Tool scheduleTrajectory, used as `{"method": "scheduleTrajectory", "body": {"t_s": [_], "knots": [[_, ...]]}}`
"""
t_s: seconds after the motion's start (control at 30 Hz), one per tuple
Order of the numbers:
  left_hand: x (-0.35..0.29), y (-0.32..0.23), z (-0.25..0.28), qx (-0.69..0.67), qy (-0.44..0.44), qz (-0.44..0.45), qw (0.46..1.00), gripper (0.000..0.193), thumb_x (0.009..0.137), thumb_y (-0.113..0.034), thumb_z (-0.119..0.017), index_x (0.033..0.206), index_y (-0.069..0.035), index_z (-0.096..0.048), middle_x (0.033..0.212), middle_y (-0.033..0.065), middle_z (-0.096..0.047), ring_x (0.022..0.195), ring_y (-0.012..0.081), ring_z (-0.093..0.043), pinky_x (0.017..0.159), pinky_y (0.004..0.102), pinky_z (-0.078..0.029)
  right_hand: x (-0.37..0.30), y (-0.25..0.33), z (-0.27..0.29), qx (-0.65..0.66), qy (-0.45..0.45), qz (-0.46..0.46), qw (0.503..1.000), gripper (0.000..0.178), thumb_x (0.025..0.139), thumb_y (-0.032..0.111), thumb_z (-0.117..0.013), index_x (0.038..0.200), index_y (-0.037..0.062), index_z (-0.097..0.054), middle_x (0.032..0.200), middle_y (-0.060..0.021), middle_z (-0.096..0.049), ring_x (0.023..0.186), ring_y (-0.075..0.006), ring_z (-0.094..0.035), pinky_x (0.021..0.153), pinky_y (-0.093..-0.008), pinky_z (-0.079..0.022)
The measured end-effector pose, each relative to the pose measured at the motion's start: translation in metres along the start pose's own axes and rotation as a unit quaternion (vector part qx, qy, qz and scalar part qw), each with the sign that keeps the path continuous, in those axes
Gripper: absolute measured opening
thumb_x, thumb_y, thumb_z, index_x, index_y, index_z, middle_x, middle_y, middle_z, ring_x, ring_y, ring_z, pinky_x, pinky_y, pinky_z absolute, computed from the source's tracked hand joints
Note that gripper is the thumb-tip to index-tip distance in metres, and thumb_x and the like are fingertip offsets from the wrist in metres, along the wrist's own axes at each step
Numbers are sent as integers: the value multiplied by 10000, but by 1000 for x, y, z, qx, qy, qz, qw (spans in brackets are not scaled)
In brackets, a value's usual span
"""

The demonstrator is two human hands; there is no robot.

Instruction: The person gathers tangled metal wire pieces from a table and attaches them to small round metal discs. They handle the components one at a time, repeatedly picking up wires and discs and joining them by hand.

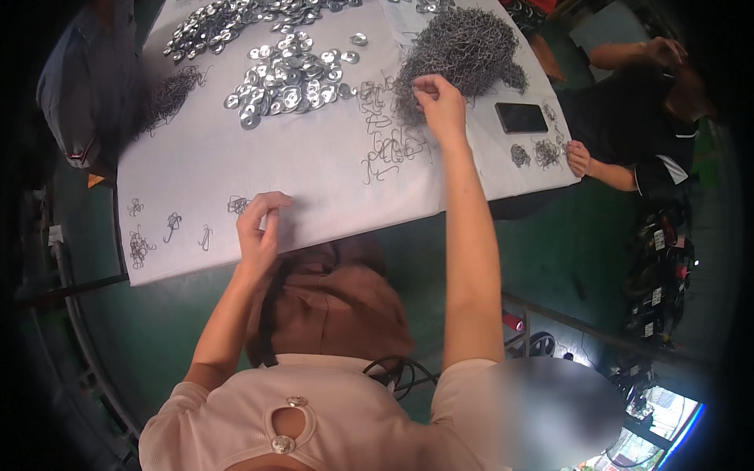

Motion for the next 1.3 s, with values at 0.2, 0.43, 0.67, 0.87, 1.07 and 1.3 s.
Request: {"method": "scheduleTrajectory", "body": {"t_s": [0.2, 0.43, 0.67, 0.87, 1.07, 1.3], "knots": [[-10, 14, -14, 6, 25, 9, 1000, 252, 745, 124, -475, 857, -16, -652, 881, 92, -654, 781, 228, -604, 692, 309, -477, -13, 18, 20, -374, -91, 66, 921, 194, 811, 43, -603, 990, 56, -676, 1100, -105, -647, 1096, -305, -568, 937, -419, -450], [-14, 23, -22, 22, 43, -13, 999, 233, 728, 121, -502, 839, -21, -649, 868, 89, -654, 777, 249, -599, 695, 325, -476, -4, 14, -101, -316, 12, 166, 934, 297, 877, 158, -576, 1159, 100, -646, 1317, -143, -534, 1212, -327, -504, 1029, -408, -397], [-16, 22, -20, 31, 44, -10, 998, 243, 717, 115, -513, 839, -42, -654, 866, 76, -653, 783, 245, -598, 717, 320, -453, -73, 17, -105, -243, 156, 173, 942, 267, 866, 119, -600, 1126, 82, -649, 1211, -102, -603, 1132, -273, -560, 951, -379, -462], [-18, 26, -25, -2, 79, 10, 997, 216, 772, 94, -467, 854, -3, -642, 893, 106, -646, 824, 208, -605, 765, 295, -475, -63, 9, -33, -74, 38, 37, 996, 256, 853, 1, -575, 1095, 35, -649, 1093, -90, -658, 951, -246, -648, 853, -322, -513], [11, 29, -51, -99, 71, 133, 984, 170, 919, -20, -523, 1051, 16, -625, 1019, 87, -654, 936, 160, -623, 850, 281, -485, -65, 7, -54, 392, 45, -164, 904, 315, 968, 112, -503, 1273, 34, -506, 1217, -135, -550, 1086, -252, -572, 824, -351, -521], [63, 28, -138, -312, 160, 238, 906, 255, 944, -97, -569, 1157, 37, -609, 1074, 111, -658, 960, 162, -644, 814, 283, -524, -84, 5, -76, 577, 92, -206, 785, 398, 990, 221, -476, 1337, 35, -414, 1260, -143, -504, 1154, -274, -525, 833, -364, -508]]}}
Point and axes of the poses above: each hand's wrist, its own x-axis towards the middle knuckle, its own z-axis out of the back of the hand, y = z × x, the point moved 9 cm from there along x, towards the middle knuckle
